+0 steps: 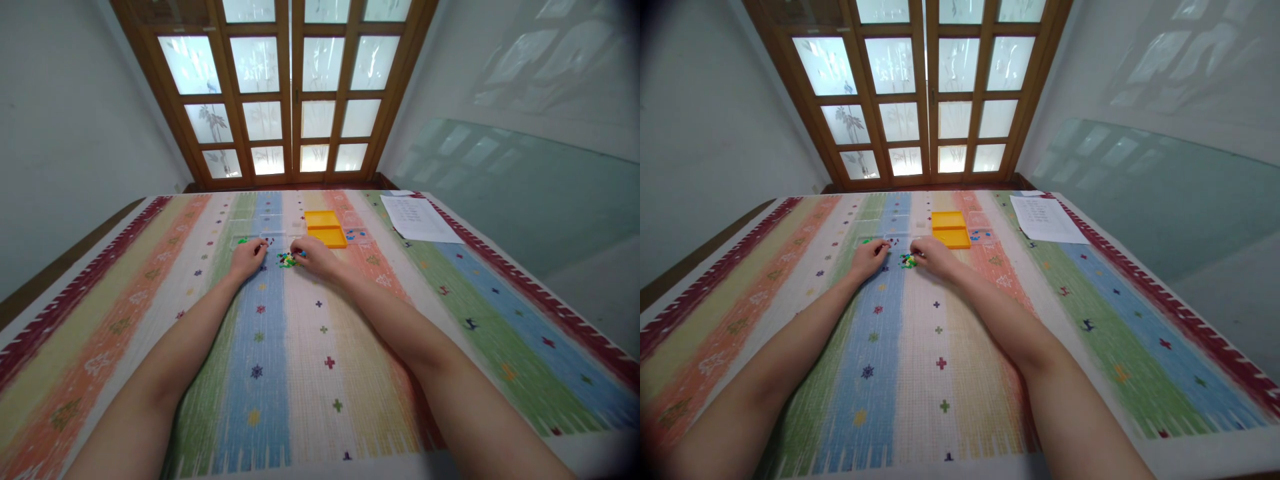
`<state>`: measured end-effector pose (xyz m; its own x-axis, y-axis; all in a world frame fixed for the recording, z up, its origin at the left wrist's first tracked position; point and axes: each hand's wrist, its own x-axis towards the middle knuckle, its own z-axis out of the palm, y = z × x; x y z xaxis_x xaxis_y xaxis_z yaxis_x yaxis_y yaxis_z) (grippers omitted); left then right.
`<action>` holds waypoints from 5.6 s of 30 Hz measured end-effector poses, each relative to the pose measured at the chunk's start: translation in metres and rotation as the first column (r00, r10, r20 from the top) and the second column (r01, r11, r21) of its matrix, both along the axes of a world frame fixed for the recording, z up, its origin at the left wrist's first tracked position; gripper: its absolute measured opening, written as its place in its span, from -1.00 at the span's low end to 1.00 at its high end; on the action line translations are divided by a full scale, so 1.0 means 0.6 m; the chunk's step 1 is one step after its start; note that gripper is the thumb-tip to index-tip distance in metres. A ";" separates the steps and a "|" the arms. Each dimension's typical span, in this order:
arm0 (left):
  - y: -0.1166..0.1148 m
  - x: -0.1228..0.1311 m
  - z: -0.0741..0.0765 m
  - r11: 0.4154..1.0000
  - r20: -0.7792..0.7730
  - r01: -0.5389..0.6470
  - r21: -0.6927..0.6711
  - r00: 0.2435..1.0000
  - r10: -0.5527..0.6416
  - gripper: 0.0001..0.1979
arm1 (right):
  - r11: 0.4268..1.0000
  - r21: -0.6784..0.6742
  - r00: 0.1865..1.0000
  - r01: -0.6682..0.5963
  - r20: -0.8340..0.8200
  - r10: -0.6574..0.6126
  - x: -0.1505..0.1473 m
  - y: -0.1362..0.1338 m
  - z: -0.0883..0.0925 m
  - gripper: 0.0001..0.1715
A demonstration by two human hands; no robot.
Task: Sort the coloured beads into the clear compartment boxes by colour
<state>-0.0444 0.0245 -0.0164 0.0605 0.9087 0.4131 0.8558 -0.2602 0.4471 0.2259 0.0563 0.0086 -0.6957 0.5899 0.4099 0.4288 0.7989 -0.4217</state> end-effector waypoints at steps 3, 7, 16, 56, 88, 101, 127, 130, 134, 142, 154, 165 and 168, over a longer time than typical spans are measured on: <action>0.002 -0.001 -0.002 1.000 0.011 0.019 -0.012 1.000 -0.018 -0.69 | 0.990 -0.050 0.979 0.135 -0.147 -0.141 0.038 0.041 0.008 -0.84; 0.004 -0.001 -0.005 0.999 0.014 0.047 -0.023 0.999 -0.047 -0.70 | 0.880 -0.150 0.821 0.451 -0.318 -0.475 0.097 0.099 0.019 -0.73; 0.001 0.000 -0.002 0.998 0.009 0.058 -0.035 0.998 -0.057 -0.68 | 0.619 -0.263 0.566 0.740 -0.253 -0.784 0.208 0.144 0.019 -0.71; 0.002 0.000 -0.001 0.993 -0.007 0.094 -0.065 0.996 -0.094 -0.71 | 0.939 -0.295 0.920 0.176 0.388 -0.051 0.100 0.057 0.042 -0.76; 0.003 0.000 -0.001 0.990 -0.013 0.120 -0.068 0.993 -0.121 -0.70 | 0.558 -0.157 0.526 0.815 -0.205 -0.825 0.220 0.127 -0.022 -0.77; 0.004 -0.003 -0.005 0.994 -0.011 0.100 -0.053 0.995 -0.101 -0.71 | 0.829 -0.066 0.792 0.556 -0.261 -0.552 0.182 0.129 -0.020 -0.79; -0.014 0.044 0.010 0.960 -0.165 0.268 -0.084 0.946 -0.278 -0.81 | 0.951 0.106 0.957 0.290 -0.019 -0.290 0.070 0.041 -0.034 -0.82; -0.015 0.043 0.012 0.969 -0.139 0.244 -0.035 0.959 -0.246 -0.81 | 0.950 0.097 0.955 0.296 -0.043 -0.293 0.070 0.041 -0.037 -0.82; -0.017 0.043 0.014 0.983 -0.052 0.184 -0.026 0.981 -0.185 -0.83 | 0.942 0.080 0.945 0.325 -0.065 -0.321 0.073 0.045 -0.041 -0.82; -0.011 0.034 0.012 0.997 0.083 0.068 -0.037 0.994 -0.065 -0.85 | 0.936 0.087 0.939 0.342 -0.071 -0.336 0.077 0.051 -0.045 -0.82; -0.001 0.017 0.008 0.998 0.127 0.000 0.056 0.992 -0.007 -0.77 | 0.930 0.078 0.933 0.358 -0.058 -0.354 0.078 0.053 -0.044 -0.79; -0.004 0.020 0.013 0.996 0.110 -0.051 0.075 0.993 0.043 -0.78 | 0.932 0.080 0.936 0.353 -0.051 -0.349 0.078 0.049 -0.042 -0.80; -0.004 0.020 0.011 0.996 0.103 -0.036 0.085 0.994 0.027 -0.76 | 0.933 0.080 0.936 0.350 -0.058 -0.346 0.077 0.048 -0.042 -0.80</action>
<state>-0.0324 0.0220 -0.0098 -0.0139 0.8700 0.4929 0.8152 -0.2756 0.5094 0.2724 0.0852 -0.0164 -0.4341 0.7522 0.4957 0.6698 0.6375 -0.3808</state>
